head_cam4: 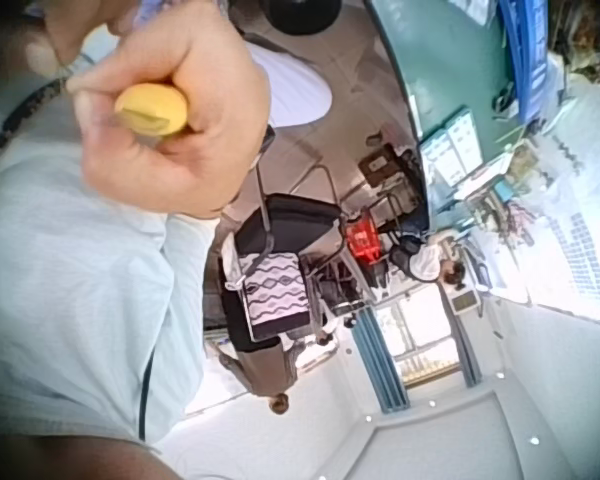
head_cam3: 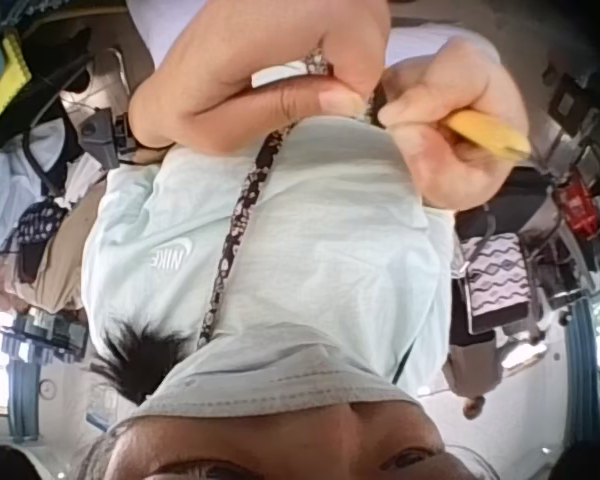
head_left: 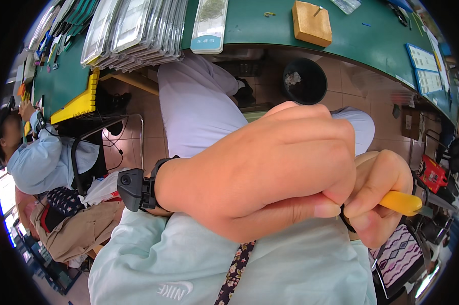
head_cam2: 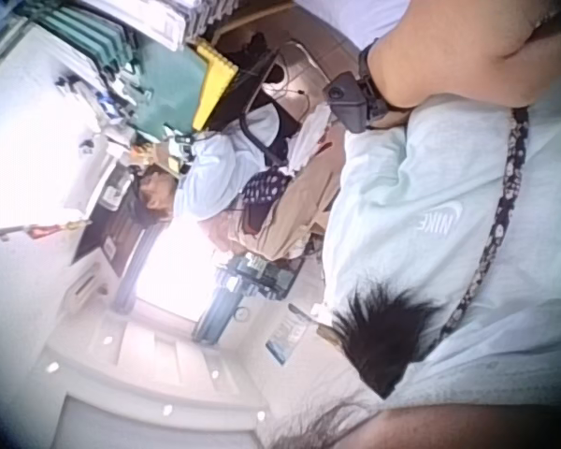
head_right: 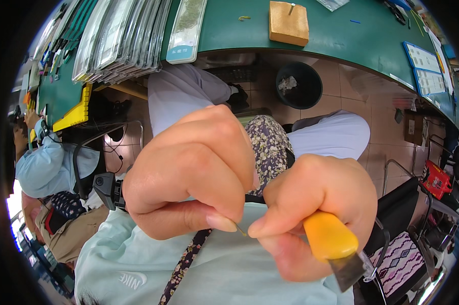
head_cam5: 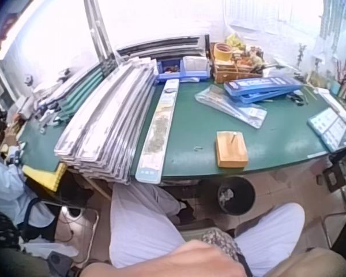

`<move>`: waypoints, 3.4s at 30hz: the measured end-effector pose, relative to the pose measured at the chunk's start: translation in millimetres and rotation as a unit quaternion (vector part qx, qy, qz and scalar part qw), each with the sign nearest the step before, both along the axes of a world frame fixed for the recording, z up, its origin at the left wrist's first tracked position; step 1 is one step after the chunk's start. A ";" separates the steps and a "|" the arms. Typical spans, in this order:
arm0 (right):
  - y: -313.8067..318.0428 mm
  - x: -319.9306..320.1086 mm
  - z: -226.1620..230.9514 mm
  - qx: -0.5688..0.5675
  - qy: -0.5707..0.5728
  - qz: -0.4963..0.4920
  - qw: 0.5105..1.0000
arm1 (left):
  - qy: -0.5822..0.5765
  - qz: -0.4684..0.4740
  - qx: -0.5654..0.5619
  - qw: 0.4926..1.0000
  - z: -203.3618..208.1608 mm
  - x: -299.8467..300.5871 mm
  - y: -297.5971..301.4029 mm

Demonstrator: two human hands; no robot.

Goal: Peeling and assembling small components or film strips at a workbench in a workshop.

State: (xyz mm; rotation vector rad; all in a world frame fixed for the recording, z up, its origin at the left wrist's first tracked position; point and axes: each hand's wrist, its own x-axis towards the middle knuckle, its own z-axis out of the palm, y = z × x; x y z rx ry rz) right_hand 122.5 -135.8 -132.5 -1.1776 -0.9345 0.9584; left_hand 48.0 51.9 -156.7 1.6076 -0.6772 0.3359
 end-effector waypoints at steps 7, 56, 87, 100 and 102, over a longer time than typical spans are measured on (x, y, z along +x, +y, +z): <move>5.3 16.9 -4.3 0.062 -0.110 0.114 0.985 | 0.006 -0.015 -0.014 1.000 -0.7 1.4 0.0; 6.4 4.0 9.6 0.005 -0.378 -0.035 0.925 | 0.102 0.045 -0.057 0.992 -2.0 -5.1 -10.6; 9.0 14.0 -4.2 0.065 -0.269 0.042 0.960 | 0.096 0.033 -0.075 0.992 -2.5 -8.1 -8.7; 4.0 14.1 9.7 -0.012 -0.306 0.051 0.951 | 0.044 0.101 -0.033 0.993 -2.6 -6.8 -14.1; 3.6 15.2 9.5 -0.018 -0.272 0.072 0.959 | 0.041 0.115 -0.011 0.992 -0.9 -7.3 -14.2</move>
